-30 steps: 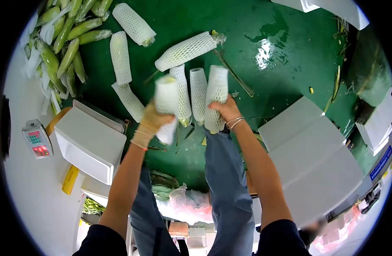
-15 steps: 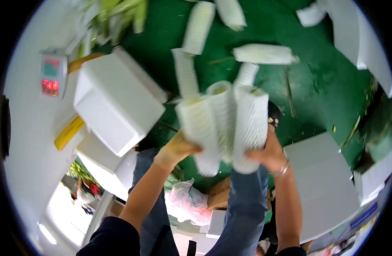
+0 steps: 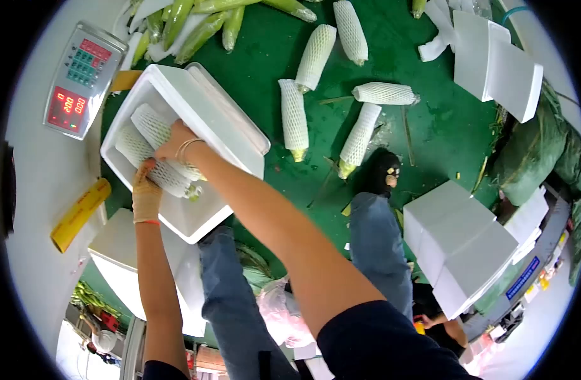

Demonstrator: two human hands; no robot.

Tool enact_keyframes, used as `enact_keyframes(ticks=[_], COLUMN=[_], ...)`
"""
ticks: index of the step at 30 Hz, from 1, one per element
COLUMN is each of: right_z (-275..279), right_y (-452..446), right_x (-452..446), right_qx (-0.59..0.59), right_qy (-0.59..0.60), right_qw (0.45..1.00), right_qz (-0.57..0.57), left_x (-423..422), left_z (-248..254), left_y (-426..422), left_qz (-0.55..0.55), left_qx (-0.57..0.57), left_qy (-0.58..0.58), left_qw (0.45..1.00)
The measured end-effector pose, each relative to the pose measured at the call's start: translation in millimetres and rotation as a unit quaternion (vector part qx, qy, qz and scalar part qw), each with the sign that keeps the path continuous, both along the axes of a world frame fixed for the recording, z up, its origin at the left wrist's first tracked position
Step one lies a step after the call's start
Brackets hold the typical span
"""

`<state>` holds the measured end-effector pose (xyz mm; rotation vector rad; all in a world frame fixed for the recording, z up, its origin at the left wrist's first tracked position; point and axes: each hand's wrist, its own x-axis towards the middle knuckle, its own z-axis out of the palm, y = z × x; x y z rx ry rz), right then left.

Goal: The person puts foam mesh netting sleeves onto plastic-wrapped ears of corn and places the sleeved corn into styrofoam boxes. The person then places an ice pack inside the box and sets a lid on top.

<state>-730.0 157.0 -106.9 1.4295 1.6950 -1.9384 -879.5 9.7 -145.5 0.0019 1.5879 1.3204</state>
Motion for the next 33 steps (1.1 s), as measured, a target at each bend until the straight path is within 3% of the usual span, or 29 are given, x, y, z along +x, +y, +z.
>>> enact_keyframes(ticks=[1, 2, 3, 5, 6, 7, 8, 9, 10, 11, 12, 14, 16, 17, 18, 19, 20, 21, 22, 23, 24, 25, 27, 29, 32, 33], right_z=[0, -5, -4, 38, 53, 66, 78, 62, 29, -40, -60, -139, -170, -186, -195, -192, -190, -183, -175, -165, -159, -150, -134, -149, -191, -198], right_y=[-1, -15, -34, -52, -49, -41, -27, -11, 5, 8, 40, 93, 141, 167, 185, 192, 194, 189, 179, 177, 192, 213, 237, 280, 312, 310], right_x=[-1, -3, 0, 43, 84, 133, 177, 220, 272, 333, 371, 453, 461, 453, 442, 434, 429, 431, 440, 447, 450, 450, 454, 437, 405, 407], right_qx=[0.045, 0.177, 0.306, 0.497, 0.423, 0.340, 0.279, 0.257, 0.188, 0.161, 0.144, -0.071, -0.069, -0.085, -0.101, -0.101, -0.056, -0.013, -0.025, 0.029, 0.091, 0.096, 0.227, 0.191, 0.294, 0.290], right_qy=[-0.032, -0.031, -0.026, 0.072, 0.165, 0.253, 0.122, 0.046, -0.006, -0.067, -0.172, -0.223, -0.230, -0.308, -0.385, -0.372, -0.376, -0.381, -0.386, -0.321, -0.242, -0.227, -0.043, -0.004, -0.077, -0.077], right_qw=[0.998, 0.983, 0.951, 0.863, 0.888, 0.901, 0.944, 0.945, 0.943, 0.913, 0.866, 0.798, 0.738, 0.726, 0.711, 0.690, 0.712, 0.732, 0.731, 0.775, 0.814, 0.816, 0.887, 0.912, 0.914, 0.916], right_qz=[-0.029, -0.035, -0.042, -0.049, -0.072, -0.097, -0.131, -0.195, -0.275, -0.368, -0.447, -0.555, -0.630, -0.609, -0.579, -0.612, -0.591, -0.566, -0.563, -0.543, -0.521, -0.523, -0.400, -0.363, -0.269, -0.267], left_x=[10, 22, 41, 79, 99, 115, 130, 148, 179, 217, 249, 300, 336, 352, 372, 389, 391, 388, 372, 364, 358, 350, 333, 340, 354, 356], left_z=[-5, -8, 8, 42, 70, 77, 88, 99, 110, 113, 103, 41, -44, -82, -96, -106, -122, -133, -139, -130, -120, -117, -121, -113, -142, -144], left_y=[2, 8, 16, 33, 53, 58, 65, 79, 106, 137, 170, 238, 302, 321, 339, 350, 349, 342, 338, 346, 358, 373, 387, 404, 405, 405], left_qz=[0.004, -0.091, -0.171, -0.247, -0.176, -0.108, -0.107, -0.102, -0.117, -0.135, -0.202, -0.292, -0.411, -0.451, -0.462, -0.463, -0.442, -0.401, -0.370, -0.325, -0.286, -0.277, -0.211, -0.219, -0.329, -0.252], left_qx=[0.001, -0.127, -0.126, -0.193, -0.155, -0.126, -0.095, -0.066, -0.034, -0.003, 0.012, 0.070, -0.067, -0.139, -0.237, -0.335, -0.332, -0.285, -0.249, -0.206, -0.244, -0.238, -0.051, -0.033, 0.063, 0.033], left_qy=[-0.008, 0.224, 0.373, 0.686, 0.646, 0.655, 0.650, 0.646, 0.596, 0.541, 0.517, 0.490, 0.559, 0.591, 0.548, 0.498, 0.532, 0.560, 0.481, 0.400, 0.397, 0.408, 0.259, 0.057, 0.083, -0.072], left_qw=[1.000, 0.962, 0.903, 0.657, 0.727, 0.737, 0.746, 0.753, 0.794, 0.830, 0.831, 0.818, 0.717, 0.654, 0.656, 0.652, 0.641, 0.667, 0.754, 0.832, 0.838, 0.837, 0.941, 0.973, 0.938, 0.964])
